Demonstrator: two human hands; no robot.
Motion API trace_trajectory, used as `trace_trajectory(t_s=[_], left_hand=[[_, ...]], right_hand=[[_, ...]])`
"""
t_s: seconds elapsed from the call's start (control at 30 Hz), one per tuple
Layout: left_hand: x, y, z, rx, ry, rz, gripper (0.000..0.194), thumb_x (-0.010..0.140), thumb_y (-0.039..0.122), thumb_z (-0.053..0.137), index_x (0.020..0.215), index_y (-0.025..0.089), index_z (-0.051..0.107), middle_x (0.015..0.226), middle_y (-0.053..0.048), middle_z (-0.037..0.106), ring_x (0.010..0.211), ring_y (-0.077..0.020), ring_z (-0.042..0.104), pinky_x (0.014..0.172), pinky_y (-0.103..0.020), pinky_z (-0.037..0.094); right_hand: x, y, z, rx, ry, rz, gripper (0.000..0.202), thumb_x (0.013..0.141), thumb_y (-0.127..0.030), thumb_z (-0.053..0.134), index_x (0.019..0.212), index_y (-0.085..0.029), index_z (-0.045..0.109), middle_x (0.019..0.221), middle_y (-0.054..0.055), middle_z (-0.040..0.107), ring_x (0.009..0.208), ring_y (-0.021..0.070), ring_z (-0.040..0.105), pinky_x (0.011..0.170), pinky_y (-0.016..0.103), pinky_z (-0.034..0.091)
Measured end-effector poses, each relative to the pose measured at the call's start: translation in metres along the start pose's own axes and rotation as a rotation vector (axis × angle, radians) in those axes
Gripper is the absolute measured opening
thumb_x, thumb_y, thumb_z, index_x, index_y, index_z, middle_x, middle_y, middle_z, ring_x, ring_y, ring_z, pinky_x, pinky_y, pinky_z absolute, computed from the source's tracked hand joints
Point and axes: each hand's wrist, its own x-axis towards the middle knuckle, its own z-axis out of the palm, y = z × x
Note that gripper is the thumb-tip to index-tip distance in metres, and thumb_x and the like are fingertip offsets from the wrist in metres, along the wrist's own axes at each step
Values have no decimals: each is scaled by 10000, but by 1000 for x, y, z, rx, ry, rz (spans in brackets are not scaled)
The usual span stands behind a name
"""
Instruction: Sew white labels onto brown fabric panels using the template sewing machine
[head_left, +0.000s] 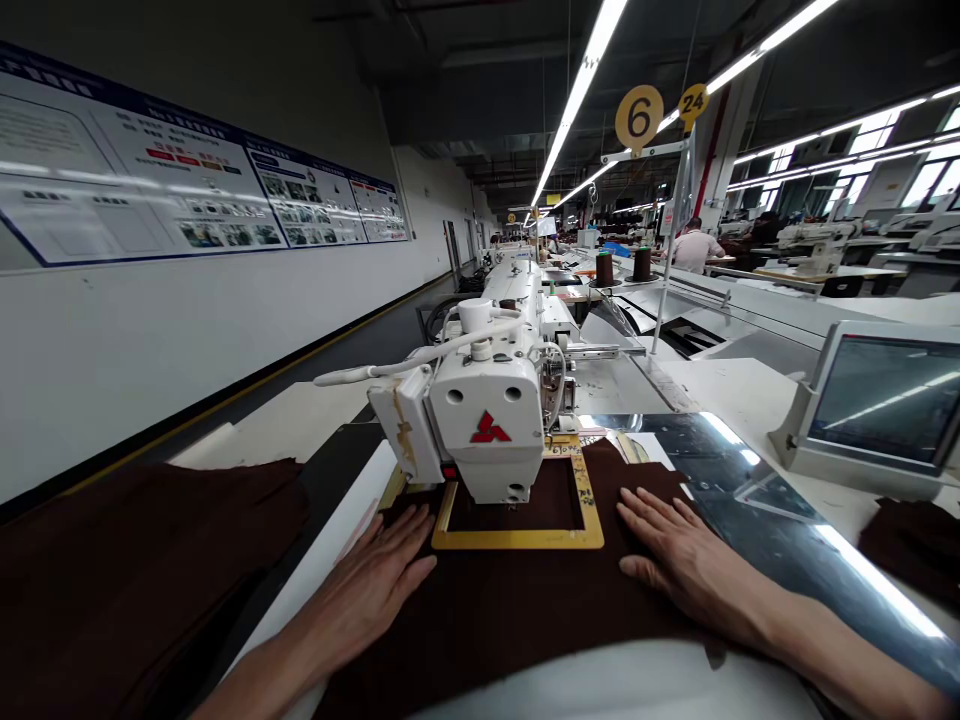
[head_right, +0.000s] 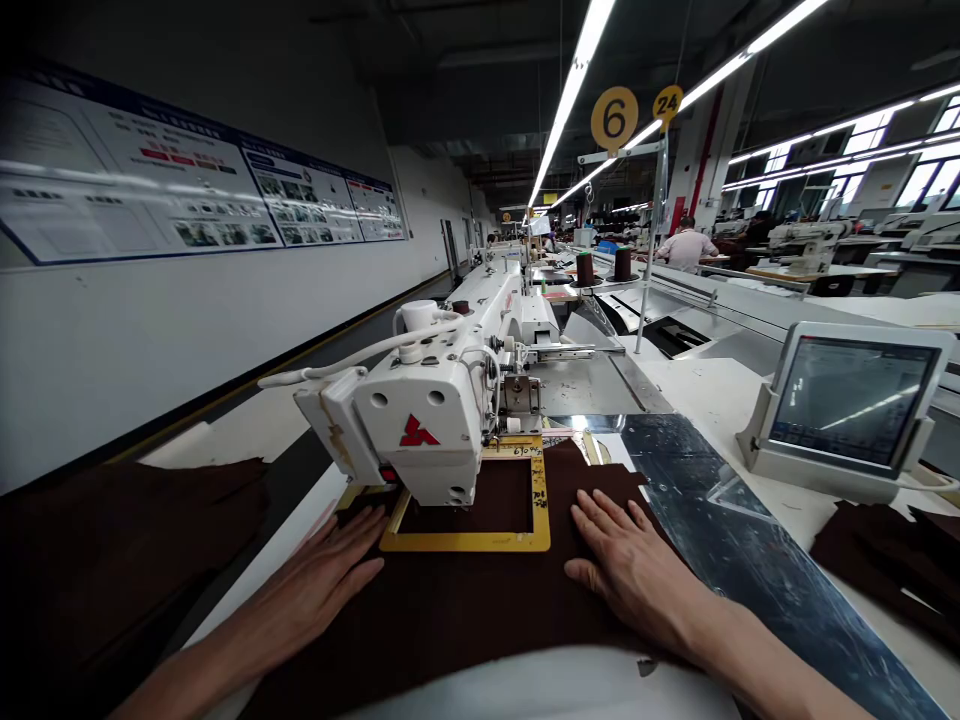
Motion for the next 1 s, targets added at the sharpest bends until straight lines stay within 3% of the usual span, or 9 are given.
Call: trace_trajectory(t_s=[0.13, 0.23, 0.37, 0.47, 0.6, 0.67, 0.77, 0.9, 1.0], left_hand=[[55, -9, -15, -74, -1, 34, 454, 1040, 313, 372, 1397, 190, 622, 1441, -121, 624, 1325, -332, 600, 1147, -551, 424], [70, -21, -22, -130, 10, -17, 423, 1042, 384, 389, 1208, 202, 733, 1244, -107, 745, 1135, -319, 706, 1071, -478, 496], [34, -22, -35, -215, 86, -153, 498, 1056, 541, 374, 1241, 229, 714, 1267, -79, 727, 1154, -289, 688, 984, -368, 546], [-3, 5, -41, -288, 73, -180, 461, 997, 624, 505, 1226, 289, 725, 1256, -32, 723, 1147, -257, 682, 933, -304, 563], [-20, 51, -37, -220, -19, -51, 514, 921, 576, 677, 1350, 294, 638, 1245, -56, 698, 1195, -302, 619, 977, -387, 527], [-14, 63, -34, -172, -49, 47, 291, 1004, 447, 599, 1210, 257, 678, 1109, -57, 703, 1039, -266, 646, 880, -380, 530], [-1, 62, -31, -53, 49, 176, 280, 1074, 267, 442, 919, 200, 665, 897, -52, 658, 839, -219, 615, 785, -378, 508], [1, 43, -24, 61, 396, 289, 203, 1041, 154, 482, 1088, 169, 679, 1014, -88, 685, 1020, -236, 646, 932, -404, 536], [-17, 30, -17, 15, 388, 343, 250, 1018, 126, 505, 1177, 176, 691, 1223, -102, 696, 1199, -245, 637, 1041, -381, 540]], right_hand=[[16, 13, -20, -32, 73, 42, 665, 1054, -538, 421, 1567, -115, 415, 1650, 152, 288, 1528, 384, 242, 1216, 650, 242], [-3, 4, -36, 90, 183, -16, 565, 1078, -520, 376, 1476, -154, 539, 1560, 144, 475, 1415, 323, 466, 1151, 516, 415], [-38, -11, -32, 200, 163, -61, 508, 1037, -586, 472, 1414, -257, 564, 1337, 86, 633, 1180, 278, 619, 970, 440, 537], [-45, -11, -16, 140, 181, -87, 486, 1027, -531, 525, 1431, -261, 533, 1282, 96, 629, 1155, 295, 602, 966, 474, 516], [-37, -17, -10, 83, 142, -188, 311, 1023, -409, 564, 1300, -271, 594, 1137, 79, 631, 1027, 273, 596, 876, 450, 511], [-33, -25, -14, 53, 121, -206, 150, 1034, -337, 538, 1095, -248, 641, 1011, 62, 619, 919, 245, 584, 800, 412, 501], [-29, -33, -21, 0, 205, -227, 208, 1053, -236, 449, 913, -214, 601, 911, 56, 591, 816, 212, 561, 726, 372, 478], [-32, -30, -22, -85, 444, -376, 240, 1057, -172, 394, 1143, -197, 617, 1155, 121, 640, 1027, 248, 612, 857, 404, 506], [-46, -28, -16, -93, 350, -503, 289, 1055, -182, 423, 1257, -237, 623, 1293, 100, 659, 1161, 249, 629, 1003, 424, 499]])
